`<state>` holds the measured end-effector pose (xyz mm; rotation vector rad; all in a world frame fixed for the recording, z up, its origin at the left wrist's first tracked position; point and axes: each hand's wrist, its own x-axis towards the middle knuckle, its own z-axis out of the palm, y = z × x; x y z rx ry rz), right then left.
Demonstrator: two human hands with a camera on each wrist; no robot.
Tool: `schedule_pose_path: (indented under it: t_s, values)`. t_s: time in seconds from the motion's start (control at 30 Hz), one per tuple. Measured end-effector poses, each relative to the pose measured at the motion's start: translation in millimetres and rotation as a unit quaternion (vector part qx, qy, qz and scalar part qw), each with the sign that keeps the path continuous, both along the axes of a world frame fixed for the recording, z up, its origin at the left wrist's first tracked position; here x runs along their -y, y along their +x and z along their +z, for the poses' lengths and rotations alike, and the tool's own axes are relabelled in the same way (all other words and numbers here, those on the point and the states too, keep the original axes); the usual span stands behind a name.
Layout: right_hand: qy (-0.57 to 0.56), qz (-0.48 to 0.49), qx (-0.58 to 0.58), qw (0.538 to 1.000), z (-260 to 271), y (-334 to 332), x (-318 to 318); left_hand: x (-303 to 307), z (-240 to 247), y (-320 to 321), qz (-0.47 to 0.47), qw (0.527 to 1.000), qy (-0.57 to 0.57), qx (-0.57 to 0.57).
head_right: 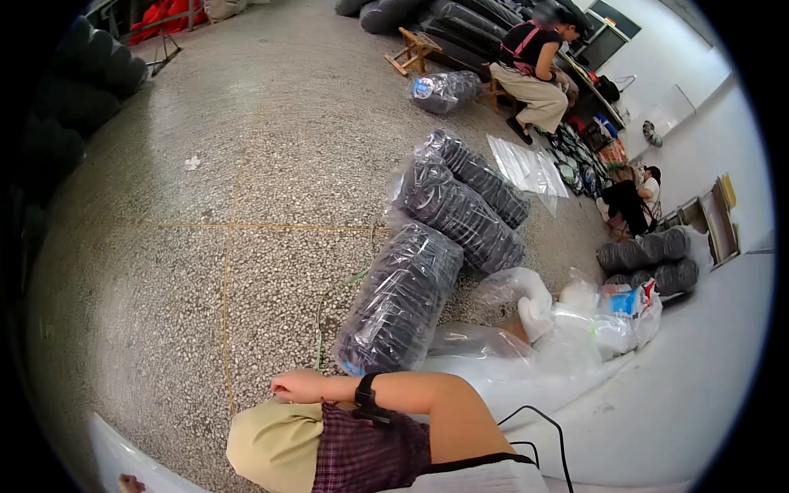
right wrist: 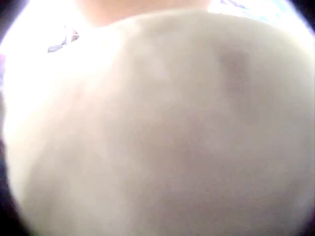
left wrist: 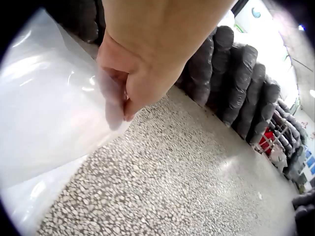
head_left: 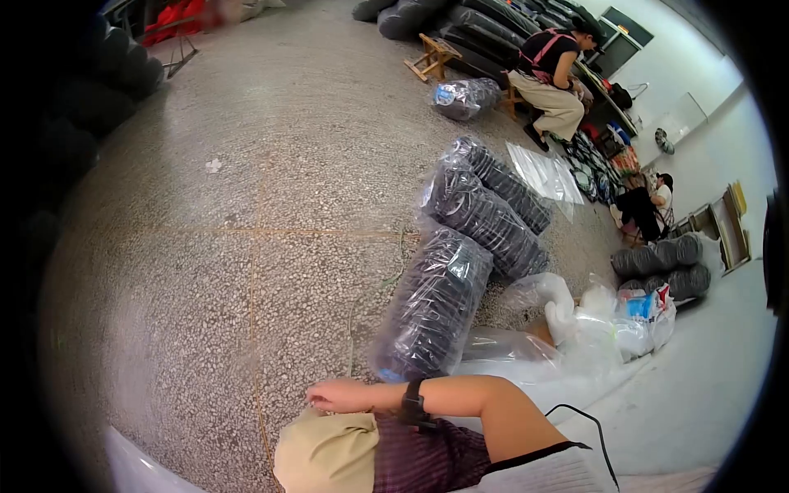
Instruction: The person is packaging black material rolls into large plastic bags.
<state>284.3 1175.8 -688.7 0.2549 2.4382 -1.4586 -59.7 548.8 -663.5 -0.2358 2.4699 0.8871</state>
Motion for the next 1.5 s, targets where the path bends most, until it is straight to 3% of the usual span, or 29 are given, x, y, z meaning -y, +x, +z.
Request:
schedule_pose_path:
  t_s: [0.13,0.2,0.27,0.3,0.33,0.4,0.5,0.57,0.67,0.73,0.77,0.87,0.93,1.0,1.07,1.13,1.17,1.2,1.23,1.27,1.3,1.33,1.37,1.43,1.47,1.5]
  values:
    - [0.004,0.001,-0.024,1.000,10,-21,-13,-118,29,-4,-0.127,0.978,-0.165,-0.024]
    - [-0.005,-0.004,-0.011,1.000,16,-26,-19,-92,-51,-39,-0.093,0.990,-0.106,-0.012]
    - [-0.027,-0.032,-0.010,0.999,11,-33,-26,-136,-89,-29,-0.091,0.991,0.006,-0.099]
    - [-0.040,-0.043,-0.007,0.998,10,-38,-29,-160,-95,-21,-0.113,0.992,0.014,-0.048]
    - [-0.053,-0.054,-0.005,0.997,11,-45,-32,-218,-70,4,-0.136,0.990,0.020,0.004]
    - [-0.101,-0.058,0.021,0.993,7,-60,-32,-310,-53,54,-0.039,0.989,0.132,0.047]
    - [-0.160,-0.050,0.000,0.986,-25,-92,-22,-392,-51,109,-0.105,0.979,0.162,0.062]
    - [-0.250,-0.071,0.064,0.964,-46,-112,2,-429,-54,140,-0.122,0.972,0.197,0.033]
    - [-0.337,-0.054,0.130,0.931,-48,-132,23,-445,-84,176,-0.187,0.958,0.199,-0.086]
    - [-0.375,-0.050,0.135,0.916,-71,-138,40,-442,-73,188,-0.097,0.974,0.200,-0.041]
    - [-0.353,-0.057,0.088,0.930,-80,-141,49,-447,-68,190,-0.054,0.977,0.203,-0.018]
    - [-0.316,-0.034,0.081,0.945,-83,-143,57,-444,-26,191,-0.046,0.975,0.212,0.036]
    - [-0.411,-0.017,0.110,0.905,-94,-145,62,-421,-43,186,-0.085,0.968,0.235,0.030]
    - [-0.414,-0.034,0.088,0.905,-99,-143,63,-412,-44,181,-0.138,0.980,0.145,-0.002]
    - [-0.352,-0.066,0.092,0.929,-90,-142,51,-414,-55,184,-0.075,0.973,0.217,-0.020]
    - [-0.238,-0.116,0.140,0.954,-122,-139,30,-415,-45,185,-0.037,0.967,0.237,0.082]
    - [-0.242,-0.136,0.185,0.943,-95,-141,12,-404,-51,187,-0.019,0.957,0.263,0.120]
    - [-0.226,-0.221,0.198,0.928,-109,-138,2,-386,-60,191,-0.006,0.967,0.221,0.125]
    - [-0.243,-0.222,0.192,0.925,-115,-139,-13,-366,-73,198,0.006,0.974,0.180,0.135]
    - [-0.319,-0.276,0.214,0.881,-111,-141,-22,-347,-86,208,0.013,0.979,0.140,0.148]
    - [-0.272,-0.206,0.187,0.921,-140,-140,-42,-327,-101,224,0.166,0.966,0.117,0.160]
    - [-0.250,-0.278,0.150,0.915,-136,-147,-45,-308,-126,248,0.262,0.953,0.069,0.139]
    - [-0.226,-0.353,0.112,0.901,-132,-152,-48,-291,-144,274,0.351,0.929,0.018,0.119]
    - [-0.063,-0.359,0.027,0.931,-160,-166,-85,-292,-157,320,0.495,0.823,-0.239,0.147]
    - [-0.137,-0.395,0.037,0.907,-162,-169,-108,-293,-156,328,0.580,0.778,-0.160,0.181]
    - [-0.157,-0.424,-0.024,0.891,-205,-166,-149,-294,-154,336,0.658,0.715,-0.094,0.215]
